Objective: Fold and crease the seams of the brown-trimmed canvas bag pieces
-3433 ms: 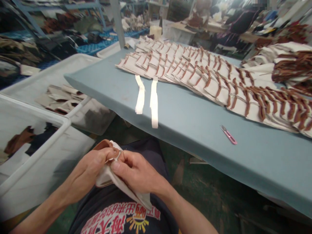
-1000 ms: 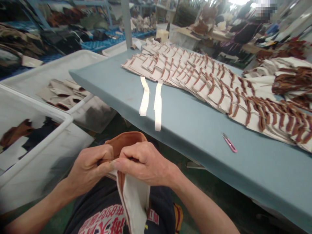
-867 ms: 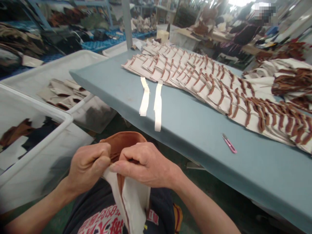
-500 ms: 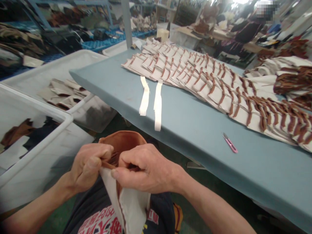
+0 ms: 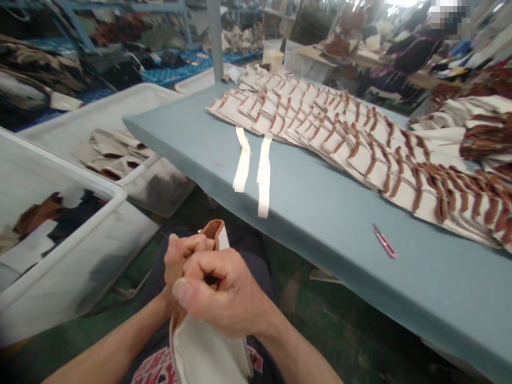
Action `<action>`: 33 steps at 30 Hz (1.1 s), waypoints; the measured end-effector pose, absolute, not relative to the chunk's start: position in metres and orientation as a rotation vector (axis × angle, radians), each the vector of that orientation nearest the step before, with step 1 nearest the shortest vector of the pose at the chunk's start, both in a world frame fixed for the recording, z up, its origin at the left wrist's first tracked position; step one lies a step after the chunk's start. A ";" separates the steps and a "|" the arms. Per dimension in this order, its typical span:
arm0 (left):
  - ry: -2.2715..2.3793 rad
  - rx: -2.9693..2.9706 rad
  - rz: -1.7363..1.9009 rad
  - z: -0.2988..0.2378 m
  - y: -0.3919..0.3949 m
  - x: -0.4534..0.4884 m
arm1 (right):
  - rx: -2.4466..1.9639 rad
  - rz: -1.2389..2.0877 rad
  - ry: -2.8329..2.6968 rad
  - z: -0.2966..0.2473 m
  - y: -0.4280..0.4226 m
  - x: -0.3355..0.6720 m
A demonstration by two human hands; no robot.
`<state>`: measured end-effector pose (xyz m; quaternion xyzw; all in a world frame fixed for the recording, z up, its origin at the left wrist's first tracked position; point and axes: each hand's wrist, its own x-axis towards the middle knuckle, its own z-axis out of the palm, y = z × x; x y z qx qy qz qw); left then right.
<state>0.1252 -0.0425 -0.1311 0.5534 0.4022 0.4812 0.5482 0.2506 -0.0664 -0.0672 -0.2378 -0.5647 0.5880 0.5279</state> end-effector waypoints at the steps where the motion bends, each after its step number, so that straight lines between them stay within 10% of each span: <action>1: 0.955 1.292 1.151 -0.134 -0.044 0.126 | -0.556 1.388 -1.329 -0.070 -0.066 0.252; 33: 0.633 2.116 0.751 -0.047 -0.038 0.072 | -0.698 0.936 -2.018 -0.056 -0.050 0.301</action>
